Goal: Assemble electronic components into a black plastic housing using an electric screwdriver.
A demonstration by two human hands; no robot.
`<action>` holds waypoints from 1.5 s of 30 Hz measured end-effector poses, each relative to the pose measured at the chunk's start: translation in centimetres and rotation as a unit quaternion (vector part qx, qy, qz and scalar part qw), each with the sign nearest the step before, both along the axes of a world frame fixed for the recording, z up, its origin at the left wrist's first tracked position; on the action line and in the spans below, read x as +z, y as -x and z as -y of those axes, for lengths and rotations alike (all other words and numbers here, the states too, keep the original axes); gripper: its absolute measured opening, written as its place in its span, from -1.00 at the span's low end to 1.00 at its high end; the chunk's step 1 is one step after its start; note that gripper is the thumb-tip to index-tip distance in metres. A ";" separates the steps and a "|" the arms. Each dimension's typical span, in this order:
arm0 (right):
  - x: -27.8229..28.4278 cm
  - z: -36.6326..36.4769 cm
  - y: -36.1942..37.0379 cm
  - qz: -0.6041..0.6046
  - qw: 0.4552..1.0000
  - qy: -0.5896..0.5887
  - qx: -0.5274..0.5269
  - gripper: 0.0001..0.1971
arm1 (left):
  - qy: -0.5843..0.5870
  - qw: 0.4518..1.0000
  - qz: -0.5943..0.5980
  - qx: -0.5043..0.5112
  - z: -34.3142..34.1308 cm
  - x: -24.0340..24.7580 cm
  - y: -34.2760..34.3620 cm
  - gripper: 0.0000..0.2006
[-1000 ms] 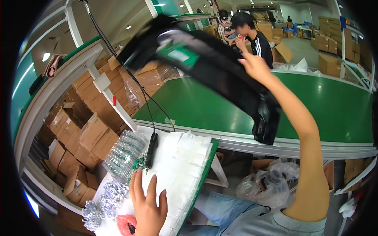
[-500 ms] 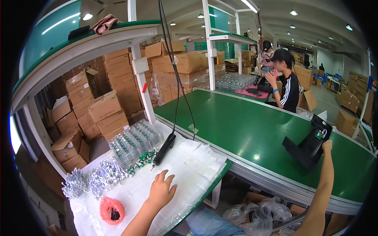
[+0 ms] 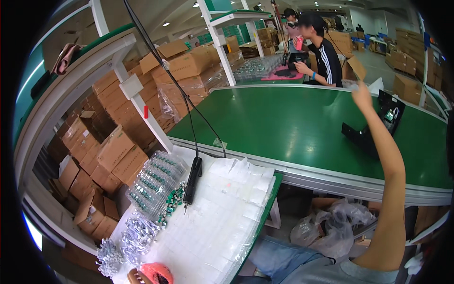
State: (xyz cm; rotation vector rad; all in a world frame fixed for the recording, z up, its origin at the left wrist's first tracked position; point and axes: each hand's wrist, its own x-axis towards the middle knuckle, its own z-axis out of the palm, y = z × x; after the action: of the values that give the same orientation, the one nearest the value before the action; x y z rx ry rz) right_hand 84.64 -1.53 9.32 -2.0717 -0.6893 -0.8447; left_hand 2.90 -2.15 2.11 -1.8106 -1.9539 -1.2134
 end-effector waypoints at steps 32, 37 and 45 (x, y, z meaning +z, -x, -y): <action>-13.1 -20.0 53.1 -0.084 0.564 0.022 0.821 -0.85 | 0.214 0.954 -0.105 -0.182 0.5 -1.6 1.8 -0.80; -13.2 -19.9 53.0 -0.124 0.563 0.029 0.817 -0.87 | 0.180 0.959 -0.117 -0.186 0.3 -2.3 2.1 -0.84; -13.1 -19.9 52.8 -0.170 0.555 0.040 0.814 -0.88 | 0.152 0.969 -0.082 -0.178 0.0 -2.7 2.0 -0.89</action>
State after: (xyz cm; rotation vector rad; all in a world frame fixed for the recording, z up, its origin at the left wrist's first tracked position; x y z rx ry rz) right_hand 31.81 18.42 -3.76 -0.7329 -1.8390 0.6817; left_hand 0.90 -2.17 -0.63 -2.4140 -1.8561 -0.8428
